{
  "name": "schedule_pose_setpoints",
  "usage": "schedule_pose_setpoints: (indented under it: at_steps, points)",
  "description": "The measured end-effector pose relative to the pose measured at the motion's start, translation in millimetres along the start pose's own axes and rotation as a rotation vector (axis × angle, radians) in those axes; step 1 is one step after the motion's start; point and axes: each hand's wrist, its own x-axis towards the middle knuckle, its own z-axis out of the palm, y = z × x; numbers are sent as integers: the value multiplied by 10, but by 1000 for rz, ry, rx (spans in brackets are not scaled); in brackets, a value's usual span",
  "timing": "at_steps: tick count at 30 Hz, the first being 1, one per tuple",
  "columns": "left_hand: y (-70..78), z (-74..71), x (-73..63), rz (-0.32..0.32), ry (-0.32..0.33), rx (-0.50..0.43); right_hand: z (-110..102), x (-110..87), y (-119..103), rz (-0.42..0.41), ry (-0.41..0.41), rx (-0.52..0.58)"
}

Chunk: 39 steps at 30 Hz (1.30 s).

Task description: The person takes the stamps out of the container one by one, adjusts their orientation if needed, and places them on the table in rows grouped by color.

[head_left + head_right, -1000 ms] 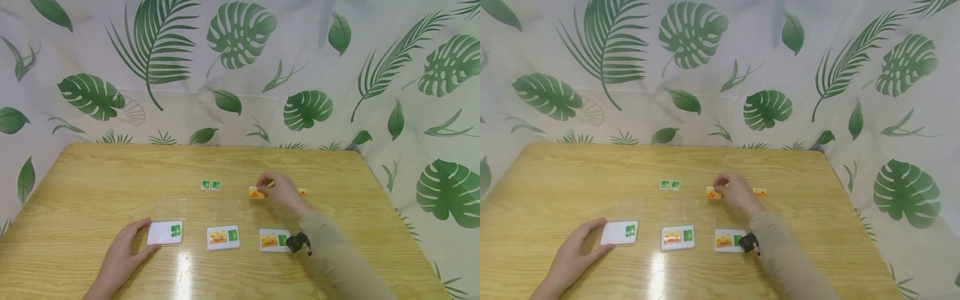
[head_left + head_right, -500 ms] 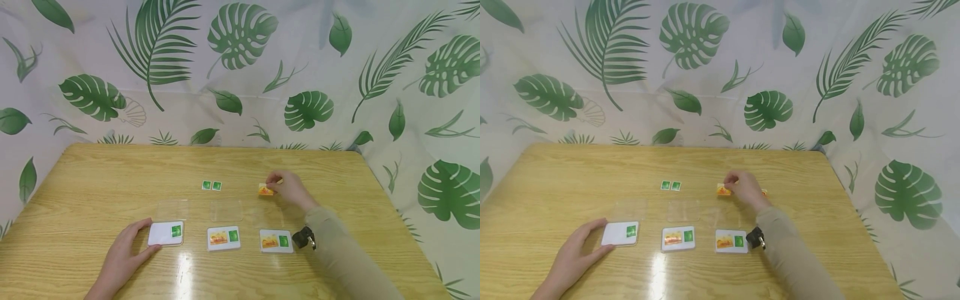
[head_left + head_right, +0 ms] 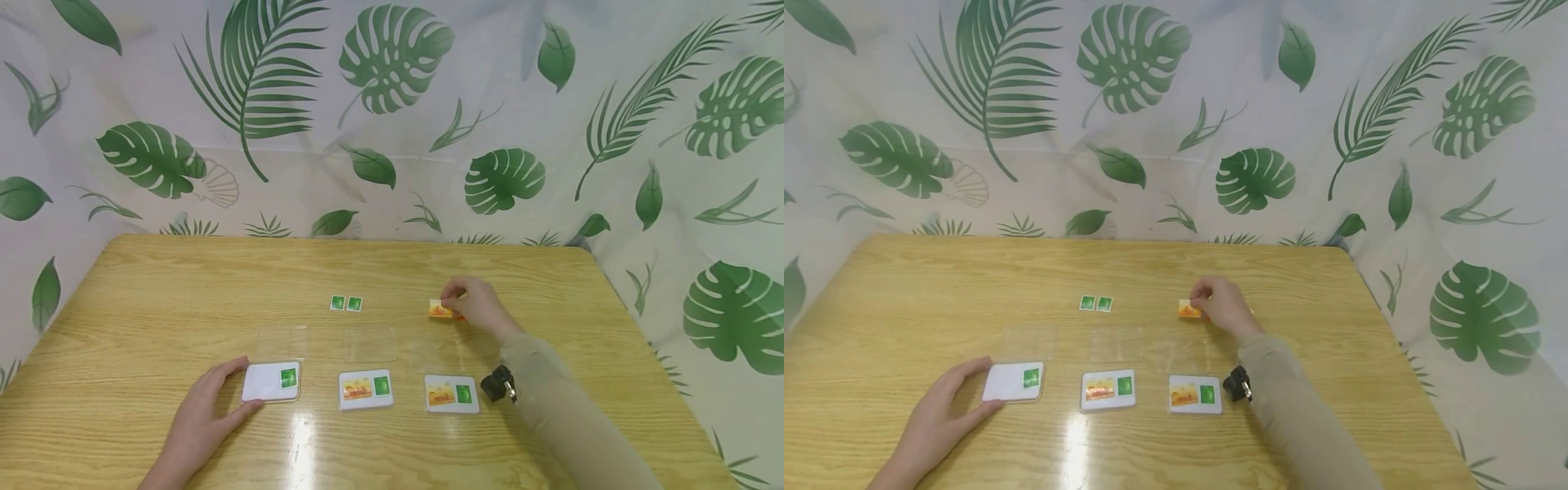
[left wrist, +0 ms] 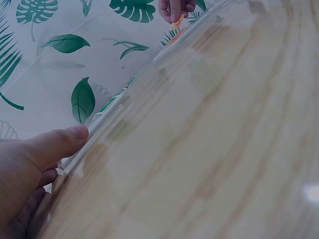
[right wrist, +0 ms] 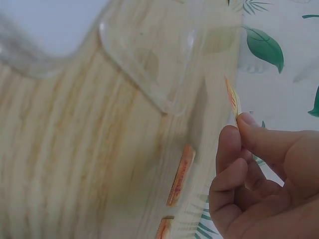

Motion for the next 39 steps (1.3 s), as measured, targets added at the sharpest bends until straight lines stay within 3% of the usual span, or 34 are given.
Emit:
schedule_pose_setpoints:
  at_steps: [11, 39]
  points:
    - [7, -1, -3, 4, 9, -2, 42, 50, 65, 27, -4, -39]
    - [6, -2, -7, 10, 14, -1, 58, 88, 53, -30, 1, -155]
